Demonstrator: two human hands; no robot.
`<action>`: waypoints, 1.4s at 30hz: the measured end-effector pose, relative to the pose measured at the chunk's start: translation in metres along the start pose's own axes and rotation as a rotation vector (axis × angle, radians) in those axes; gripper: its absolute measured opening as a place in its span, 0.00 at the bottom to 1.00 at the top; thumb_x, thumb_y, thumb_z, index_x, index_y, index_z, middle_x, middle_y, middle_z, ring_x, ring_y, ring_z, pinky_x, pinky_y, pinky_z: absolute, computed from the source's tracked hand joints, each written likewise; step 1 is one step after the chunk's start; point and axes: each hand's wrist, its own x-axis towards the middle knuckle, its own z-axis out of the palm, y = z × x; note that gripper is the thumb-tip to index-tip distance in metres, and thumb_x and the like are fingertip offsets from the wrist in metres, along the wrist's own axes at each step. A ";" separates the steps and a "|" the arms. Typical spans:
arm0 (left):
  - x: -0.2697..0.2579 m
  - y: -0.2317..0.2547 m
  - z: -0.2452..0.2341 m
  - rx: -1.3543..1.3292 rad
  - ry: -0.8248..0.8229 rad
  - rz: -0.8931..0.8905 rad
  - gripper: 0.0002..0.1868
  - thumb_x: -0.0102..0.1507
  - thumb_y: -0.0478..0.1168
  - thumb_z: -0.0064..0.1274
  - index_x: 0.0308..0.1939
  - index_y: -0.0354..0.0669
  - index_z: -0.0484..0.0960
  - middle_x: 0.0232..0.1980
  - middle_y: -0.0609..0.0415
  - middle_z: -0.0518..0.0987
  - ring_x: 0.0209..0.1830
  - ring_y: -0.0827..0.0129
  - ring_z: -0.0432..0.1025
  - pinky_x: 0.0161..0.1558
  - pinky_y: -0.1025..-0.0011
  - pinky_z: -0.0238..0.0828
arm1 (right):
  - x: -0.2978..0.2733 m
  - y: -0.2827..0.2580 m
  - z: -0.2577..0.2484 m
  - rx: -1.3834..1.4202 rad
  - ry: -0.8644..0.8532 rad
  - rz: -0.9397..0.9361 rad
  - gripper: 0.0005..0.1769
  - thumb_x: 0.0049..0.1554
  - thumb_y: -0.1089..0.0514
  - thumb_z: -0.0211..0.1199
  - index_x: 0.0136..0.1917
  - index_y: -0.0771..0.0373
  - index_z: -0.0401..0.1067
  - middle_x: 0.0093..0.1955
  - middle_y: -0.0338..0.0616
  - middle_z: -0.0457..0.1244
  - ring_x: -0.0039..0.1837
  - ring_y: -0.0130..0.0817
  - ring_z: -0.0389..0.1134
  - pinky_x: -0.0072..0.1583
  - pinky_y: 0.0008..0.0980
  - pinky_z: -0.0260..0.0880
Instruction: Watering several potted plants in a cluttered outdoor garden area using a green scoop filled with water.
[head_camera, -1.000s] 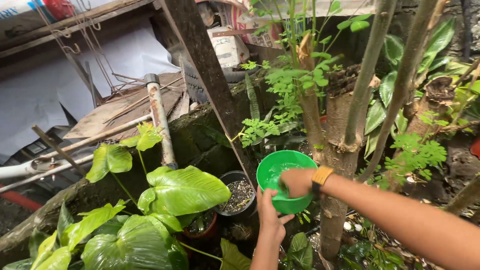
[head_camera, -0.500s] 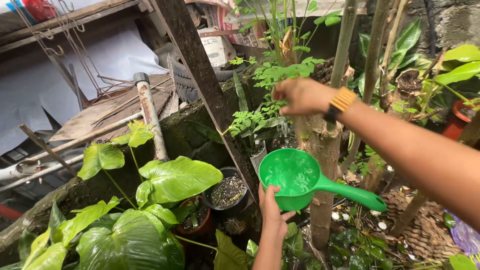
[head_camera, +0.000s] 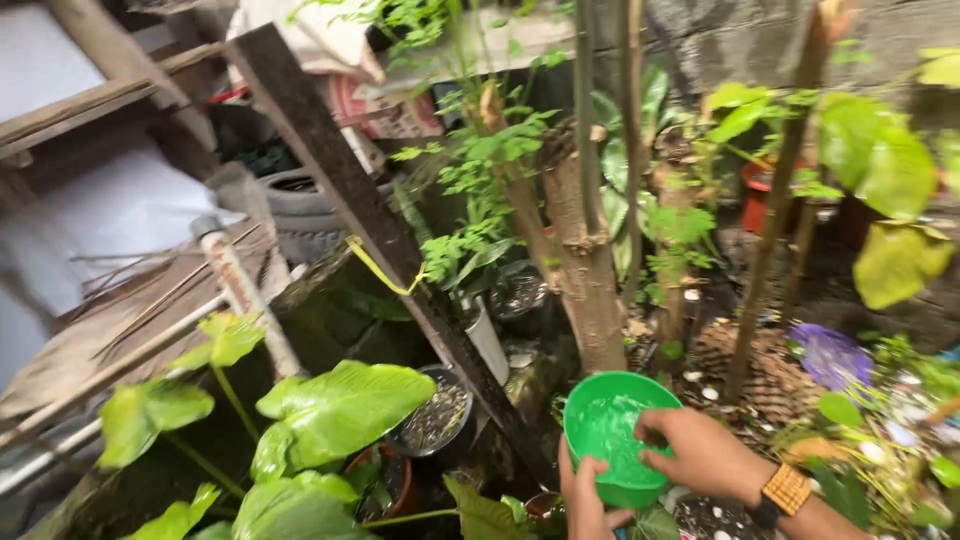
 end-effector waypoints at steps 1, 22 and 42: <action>-0.009 -0.004 0.004 0.020 -0.027 -0.020 0.48 0.50 0.46 0.48 0.76 0.76 0.55 0.69 0.53 0.73 0.60 0.49 0.76 0.49 0.41 0.74 | -0.012 0.005 0.005 0.004 0.017 0.035 0.17 0.48 0.51 0.69 0.51 0.55 0.76 0.46 0.47 0.72 0.52 0.44 0.74 0.55 0.41 0.73; -0.081 -0.151 0.113 0.012 -0.505 0.036 0.36 0.56 0.42 0.50 0.71 0.52 0.71 0.63 0.49 0.74 0.59 0.59 0.74 0.53 0.55 0.79 | -0.184 0.112 -0.002 -0.174 0.026 0.472 0.19 0.48 0.52 0.69 0.51 0.60 0.74 0.49 0.54 0.69 0.56 0.52 0.71 0.58 0.47 0.71; -0.145 -0.238 0.249 0.214 -0.341 -0.265 0.44 0.54 0.47 0.44 0.76 0.73 0.57 0.71 0.55 0.69 0.66 0.51 0.72 0.54 0.38 0.73 | -0.232 0.232 -0.249 0.242 0.607 0.083 0.08 0.50 0.56 0.68 0.43 0.59 0.74 0.41 0.37 0.69 0.42 0.30 0.70 0.45 0.32 0.73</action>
